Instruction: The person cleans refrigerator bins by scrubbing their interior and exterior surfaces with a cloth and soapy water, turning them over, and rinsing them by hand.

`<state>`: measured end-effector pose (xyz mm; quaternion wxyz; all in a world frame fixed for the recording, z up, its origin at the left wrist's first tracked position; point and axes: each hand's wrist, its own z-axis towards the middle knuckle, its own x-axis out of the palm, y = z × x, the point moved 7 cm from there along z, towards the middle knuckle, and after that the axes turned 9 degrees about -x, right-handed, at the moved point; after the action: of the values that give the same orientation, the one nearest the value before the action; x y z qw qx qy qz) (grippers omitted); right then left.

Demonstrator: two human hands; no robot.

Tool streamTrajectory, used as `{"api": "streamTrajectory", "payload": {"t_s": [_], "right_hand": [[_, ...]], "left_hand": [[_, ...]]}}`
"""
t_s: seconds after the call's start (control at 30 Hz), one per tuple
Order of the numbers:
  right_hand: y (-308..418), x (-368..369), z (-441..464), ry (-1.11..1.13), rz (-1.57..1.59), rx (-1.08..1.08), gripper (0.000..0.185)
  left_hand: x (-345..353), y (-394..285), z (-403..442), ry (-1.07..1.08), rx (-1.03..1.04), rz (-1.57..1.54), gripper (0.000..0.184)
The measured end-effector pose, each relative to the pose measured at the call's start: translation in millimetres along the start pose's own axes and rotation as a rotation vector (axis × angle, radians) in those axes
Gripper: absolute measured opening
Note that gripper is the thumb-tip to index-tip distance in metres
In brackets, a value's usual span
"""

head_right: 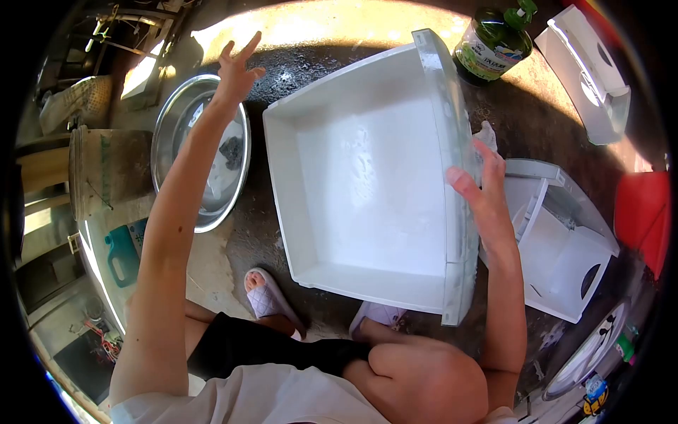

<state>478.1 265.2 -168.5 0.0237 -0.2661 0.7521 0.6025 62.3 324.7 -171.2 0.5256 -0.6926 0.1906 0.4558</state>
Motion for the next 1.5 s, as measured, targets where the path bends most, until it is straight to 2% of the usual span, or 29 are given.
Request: {"api": "streamTrajectory", "payload": {"t_s": [0.03,0.07,0.1,0.17,0.2,0.3,0.37,0.43,0.5,0.57,0.6,0.7,0.73,0.77,0.83,0.9,0.93,0.97,1.03,1.1,1.17,1.2,1.23,1.3,1.37,1.43,1.5], "right_hand": [[-5,-1,0,-0.008,0.02,0.02,0.089],[-10,-1,1,-0.013,0.04,0.042,0.09],[-15,-1,3,-0.013,0.061,0.06,0.09],[-24,-1,5,-0.032,0.087,0.084,0.09],[-29,-2,6,-0.038,0.096,0.096,0.091],[-48,0,13,-0.071,0.201,0.124,0.091],[-59,0,22,-0.089,0.318,0.114,0.091],[-66,2,32,-0.102,0.365,0.14,0.091],[-71,7,40,-0.13,0.389,0.174,0.09],[-72,15,46,-0.146,0.383,0.206,0.09],[-67,18,48,-0.159,0.377,0.207,0.09],[-38,22,46,-0.19,0.308,0.142,0.088],[-36,22,50,-0.186,0.289,0.142,0.088],[-35,21,54,-0.18,0.272,0.14,0.088],[-37,19,55,-0.171,0.269,0.154,0.088],[-36,20,62,-0.154,0.288,0.142,0.089],[-35,21,66,-0.149,0.275,0.137,0.089],[-37,21,64,-0.15,0.265,0.139,0.09],[-41,22,59,-0.146,0.277,0.162,0.09],[-41,27,51,-0.131,0.313,0.196,0.09],[-41,27,45,-0.161,0.325,0.171,0.091],[-51,28,47,-0.137,0.332,0.168,0.091],[-61,30,49,-0.111,0.341,0.164,0.091],[-74,28,52,-0.106,0.343,0.179,0.09],[-74,29,51,-0.112,0.349,0.171,0.09],[-79,28,53,-0.108,0.347,0.184,0.089],[-85,25,61,-0.102,0.35,0.19,0.089]], "left_hand": [[9,6,-26,0.117,0.031,-0.093,0.075],[26,12,-62,0.25,0.004,-0.239,0.083],[44,21,-106,0.32,-0.014,-0.189,0.086],[65,41,-196,0.313,0.102,0.063,0.087],[53,31,-219,0.262,0.229,0.084,0.08],[-5,40,-171,0.007,0.24,0.092,0.065],[-44,99,-115,-0.256,0.09,0.131,0.041],[-63,201,-70,-0.248,-0.262,-0.19,0.027],[-71,299,-58,-0.376,-0.58,-0.543,0.018],[-59,377,-71,-0.609,-0.721,-0.978,0.016],[-49,394,-72,-0.716,-0.78,-1.205,0.016],[-5,356,-67,-0.388,-0.64,-1.432,0.018],[10,305,-53,0.061,-0.48,-1.732,0.02],[22,248,-53,0.568,-0.383,-1.869,0.022],[-1,94,-94,0.665,-0.336,-1.324,0.027],[-5,37,-112,0.589,-0.307,-1.085,0.033],[-12,53,-100,0.527,-0.256,-0.965,0.034],[-23,82,-85,0.38,-0.259,-0.933,0.032],[-48,175,-67,0.083,-0.411,-0.734,0.037],[-68,259,-78,-0.211,-0.672,-0.686,0.036],[-46,389,-75,-0.464,-0.671,-1.016,0.033],[-24,425,-69,-0.407,-0.697,-1.157,0.03],[-5,430,-73,-0.37,-0.753,-1.336,0.027],[16,378,-70,-0.18,-0.7,-1.714,0.023],[19,269,-60,0.271,-0.479,-1.96,0.021],[12,139,-84,0.721,-0.237,-1.834,0.018],[14,53,-121,0.78,-0.312,-1.299,0.023]]}}
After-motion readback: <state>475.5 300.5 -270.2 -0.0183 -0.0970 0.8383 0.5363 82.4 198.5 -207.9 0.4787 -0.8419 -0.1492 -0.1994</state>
